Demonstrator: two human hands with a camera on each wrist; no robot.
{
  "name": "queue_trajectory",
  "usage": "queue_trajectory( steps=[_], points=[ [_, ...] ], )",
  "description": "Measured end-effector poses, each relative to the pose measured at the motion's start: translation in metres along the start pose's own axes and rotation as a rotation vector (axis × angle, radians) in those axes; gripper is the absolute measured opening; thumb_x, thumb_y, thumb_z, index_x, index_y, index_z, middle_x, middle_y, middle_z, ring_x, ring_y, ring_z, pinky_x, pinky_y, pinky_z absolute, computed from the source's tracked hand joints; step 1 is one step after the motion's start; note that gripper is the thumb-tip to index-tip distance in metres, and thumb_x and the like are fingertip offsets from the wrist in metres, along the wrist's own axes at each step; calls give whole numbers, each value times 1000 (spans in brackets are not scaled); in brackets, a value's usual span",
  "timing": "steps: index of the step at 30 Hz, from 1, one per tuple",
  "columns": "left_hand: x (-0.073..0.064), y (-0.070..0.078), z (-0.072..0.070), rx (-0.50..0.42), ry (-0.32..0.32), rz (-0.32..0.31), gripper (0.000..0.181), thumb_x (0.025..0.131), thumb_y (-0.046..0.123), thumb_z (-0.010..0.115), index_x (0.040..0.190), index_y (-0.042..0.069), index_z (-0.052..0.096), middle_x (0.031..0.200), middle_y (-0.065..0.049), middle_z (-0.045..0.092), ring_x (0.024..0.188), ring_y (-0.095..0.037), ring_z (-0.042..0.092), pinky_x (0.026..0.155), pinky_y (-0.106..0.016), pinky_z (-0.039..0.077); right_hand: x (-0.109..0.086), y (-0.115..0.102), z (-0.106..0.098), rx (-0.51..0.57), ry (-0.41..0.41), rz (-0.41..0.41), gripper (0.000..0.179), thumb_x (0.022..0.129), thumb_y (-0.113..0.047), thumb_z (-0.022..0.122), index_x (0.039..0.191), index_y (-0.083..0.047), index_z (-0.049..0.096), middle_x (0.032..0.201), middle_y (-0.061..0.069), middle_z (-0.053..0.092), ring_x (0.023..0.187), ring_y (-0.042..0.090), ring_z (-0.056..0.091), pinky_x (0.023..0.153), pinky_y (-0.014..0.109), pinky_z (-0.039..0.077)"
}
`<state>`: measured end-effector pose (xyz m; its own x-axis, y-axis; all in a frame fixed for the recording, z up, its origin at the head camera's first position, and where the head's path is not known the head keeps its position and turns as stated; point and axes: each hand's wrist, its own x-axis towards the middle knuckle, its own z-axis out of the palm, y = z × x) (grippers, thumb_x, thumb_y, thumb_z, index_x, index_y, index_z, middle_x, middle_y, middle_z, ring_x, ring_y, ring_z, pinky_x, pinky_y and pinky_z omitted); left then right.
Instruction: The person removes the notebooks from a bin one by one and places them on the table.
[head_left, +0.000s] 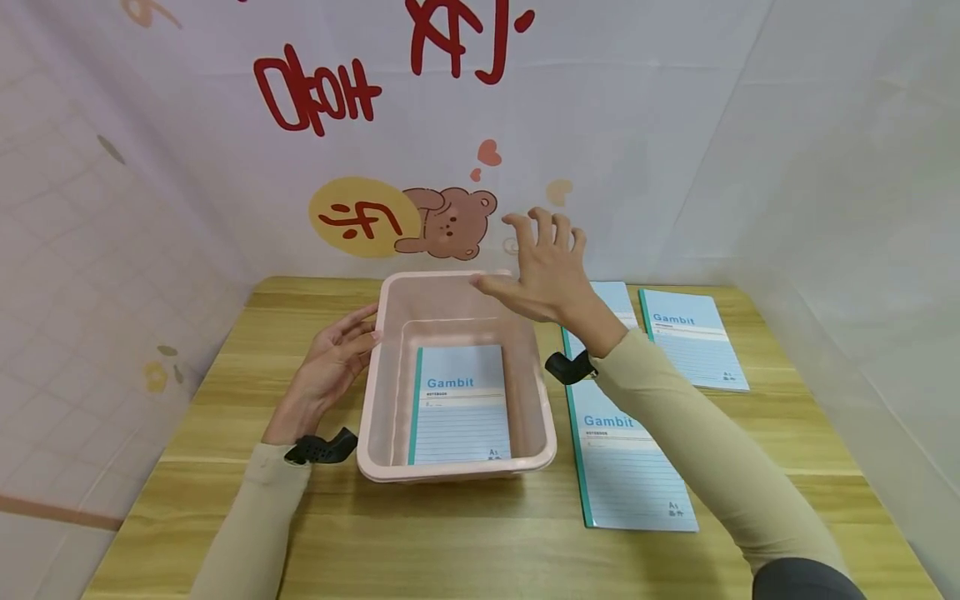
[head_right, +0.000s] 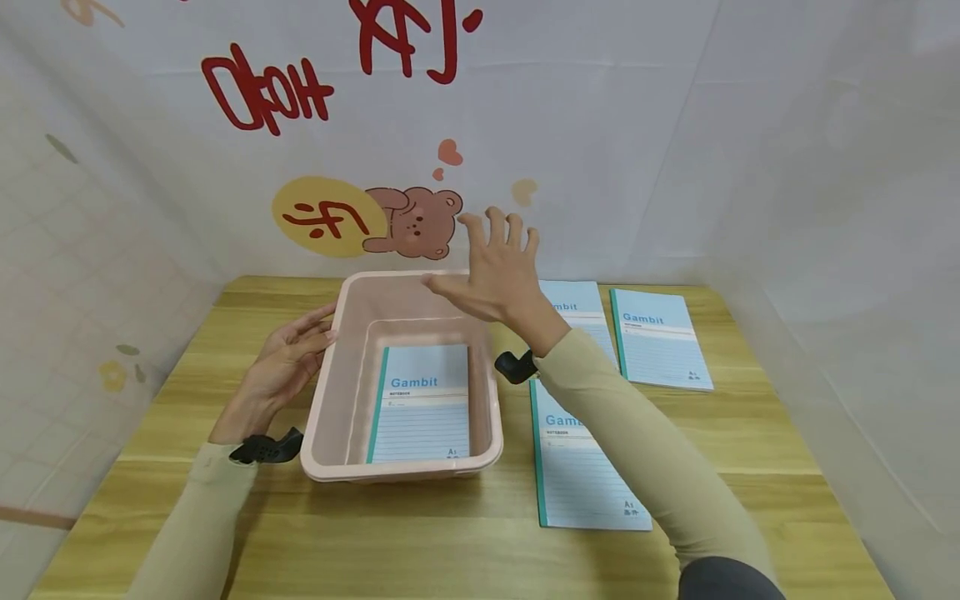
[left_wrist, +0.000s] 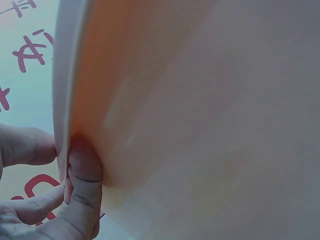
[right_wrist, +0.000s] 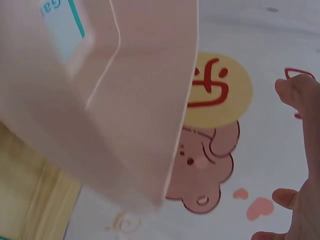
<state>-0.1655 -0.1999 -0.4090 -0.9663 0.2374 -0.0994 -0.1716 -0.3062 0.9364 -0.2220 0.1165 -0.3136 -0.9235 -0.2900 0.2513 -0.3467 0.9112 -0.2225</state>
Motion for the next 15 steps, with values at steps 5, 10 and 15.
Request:
queue_trajectory(
  steps=[5, 10, 15],
  points=[
    [-1, 0, -2, 5, 4, -5, 67, 101, 2, 62, 159, 2, 29, 124, -6, 61, 98, -10, 70, 84, -21, 61, 7, -27, 13, -48, -90, 15, 99, 83, -82, 53, 158, -23, 26, 159, 16, 27, 145, 40, 21, 114, 66, 21],
    [0, 0, -2, -17, 1, -10, 66, 101, 1, 61, 159, 1, 29, 119, -4, 64, 96, -11, 70, 83, -21, 61, 12, -54, 30, -84, -172, -15, 99, 84, -80, 54, 160, -25, 23, 160, 16, 27, 145, 41, 24, 116, 67, 23],
    [2, 0, -1, -26, -12, -12, 66, 101, 0, 59, 159, 0, 27, 120, -4, 63, 97, -10, 70, 82, -21, 61, 13, -73, 49, -93, -189, -22, 100, 83, -81, 56, 161, -27, 23, 156, 15, 33, 144, 41, 29, 115, 68, 30]
  ],
)
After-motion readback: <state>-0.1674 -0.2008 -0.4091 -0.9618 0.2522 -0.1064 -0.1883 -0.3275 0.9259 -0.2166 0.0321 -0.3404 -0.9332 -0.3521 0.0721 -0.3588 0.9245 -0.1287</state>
